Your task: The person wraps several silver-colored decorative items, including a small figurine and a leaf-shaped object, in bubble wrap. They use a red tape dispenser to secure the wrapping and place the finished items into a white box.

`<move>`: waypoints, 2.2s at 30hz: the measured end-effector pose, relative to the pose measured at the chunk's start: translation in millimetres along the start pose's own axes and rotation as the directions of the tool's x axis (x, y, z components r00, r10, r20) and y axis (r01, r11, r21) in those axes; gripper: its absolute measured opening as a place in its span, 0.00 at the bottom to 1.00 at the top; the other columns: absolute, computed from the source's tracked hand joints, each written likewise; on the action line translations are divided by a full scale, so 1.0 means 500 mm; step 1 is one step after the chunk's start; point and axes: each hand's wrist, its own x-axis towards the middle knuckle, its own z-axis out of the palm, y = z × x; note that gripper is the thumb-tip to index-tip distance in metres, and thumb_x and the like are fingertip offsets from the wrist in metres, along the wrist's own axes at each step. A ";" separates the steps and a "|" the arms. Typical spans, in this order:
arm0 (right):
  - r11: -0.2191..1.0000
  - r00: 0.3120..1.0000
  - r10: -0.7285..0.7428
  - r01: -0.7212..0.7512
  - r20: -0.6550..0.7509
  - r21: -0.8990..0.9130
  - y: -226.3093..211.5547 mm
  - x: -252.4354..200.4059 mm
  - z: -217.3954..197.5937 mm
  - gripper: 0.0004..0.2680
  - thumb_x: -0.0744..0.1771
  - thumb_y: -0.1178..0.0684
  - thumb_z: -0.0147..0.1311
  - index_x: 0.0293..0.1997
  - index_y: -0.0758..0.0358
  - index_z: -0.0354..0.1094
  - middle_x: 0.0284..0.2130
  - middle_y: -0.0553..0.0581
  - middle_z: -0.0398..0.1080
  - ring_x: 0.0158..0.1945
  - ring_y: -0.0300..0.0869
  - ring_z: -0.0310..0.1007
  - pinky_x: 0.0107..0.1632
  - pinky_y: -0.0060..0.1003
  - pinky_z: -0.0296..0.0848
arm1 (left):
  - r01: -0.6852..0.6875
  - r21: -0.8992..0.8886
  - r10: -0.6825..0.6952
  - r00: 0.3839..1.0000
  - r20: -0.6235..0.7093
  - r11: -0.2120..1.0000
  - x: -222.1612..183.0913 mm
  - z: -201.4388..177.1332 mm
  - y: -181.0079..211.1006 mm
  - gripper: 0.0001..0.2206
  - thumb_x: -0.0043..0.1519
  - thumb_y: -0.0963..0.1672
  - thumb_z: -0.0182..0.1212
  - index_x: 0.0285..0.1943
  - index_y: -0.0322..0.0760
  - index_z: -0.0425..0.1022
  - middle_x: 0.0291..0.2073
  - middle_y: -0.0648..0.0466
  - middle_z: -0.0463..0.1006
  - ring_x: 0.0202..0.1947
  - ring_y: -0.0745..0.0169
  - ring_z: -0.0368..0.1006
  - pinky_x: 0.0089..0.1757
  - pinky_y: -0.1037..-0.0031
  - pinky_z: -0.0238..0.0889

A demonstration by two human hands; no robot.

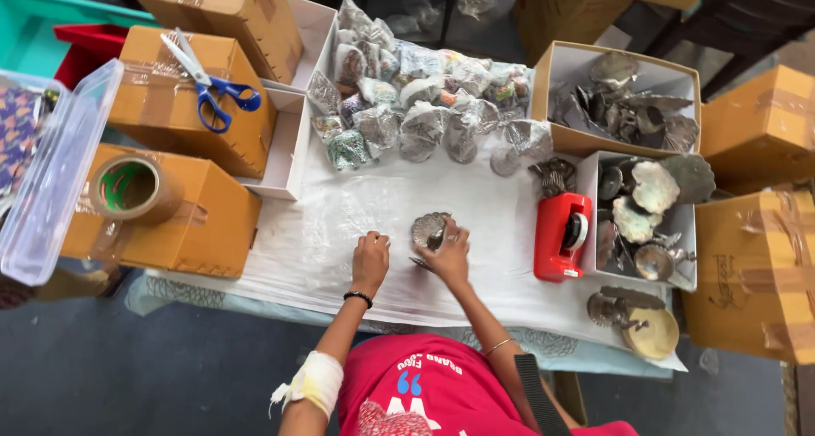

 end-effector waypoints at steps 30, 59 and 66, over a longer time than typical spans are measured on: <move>0.054 0.080 -0.074 -0.995 0.994 0.084 0.301 0.056 0.063 0.06 0.62 0.55 0.56 0.35 0.67 0.70 0.26 0.59 0.72 0.28 0.46 0.74 0.36 0.40 0.75 | -0.416 -0.485 0.605 0.718 0.344 0.769 -0.159 0.063 0.170 0.15 0.62 0.41 0.59 0.58 0.30 0.72 0.55 0.37 0.75 0.55 0.39 0.70 0.51 0.58 0.65; 0.975 0.984 0.178 -0.179 -0.022 -0.133 0.100 -0.100 -0.297 0.23 0.65 0.58 0.57 0.70 0.53 0.61 0.65 0.61 0.63 0.60 0.58 0.68 0.60 0.53 0.64 | -0.034 -0.111 0.105 0.670 0.735 0.993 -0.077 0.203 0.047 0.13 0.56 0.45 0.62 0.47 0.36 0.78 0.41 0.40 0.81 0.42 0.37 0.77 0.46 0.54 0.70; 0.900 0.942 0.025 -0.167 0.335 0.402 0.096 -0.199 -0.309 0.23 0.60 0.65 0.48 0.62 0.55 0.68 0.66 0.62 0.61 0.67 0.57 0.63 0.66 0.46 0.66 | -0.297 -0.001 0.190 0.611 0.768 0.955 -0.050 0.096 0.301 0.15 0.50 0.47 0.70 0.45 0.42 0.78 0.44 0.47 0.77 0.50 0.45 0.72 0.50 0.51 0.62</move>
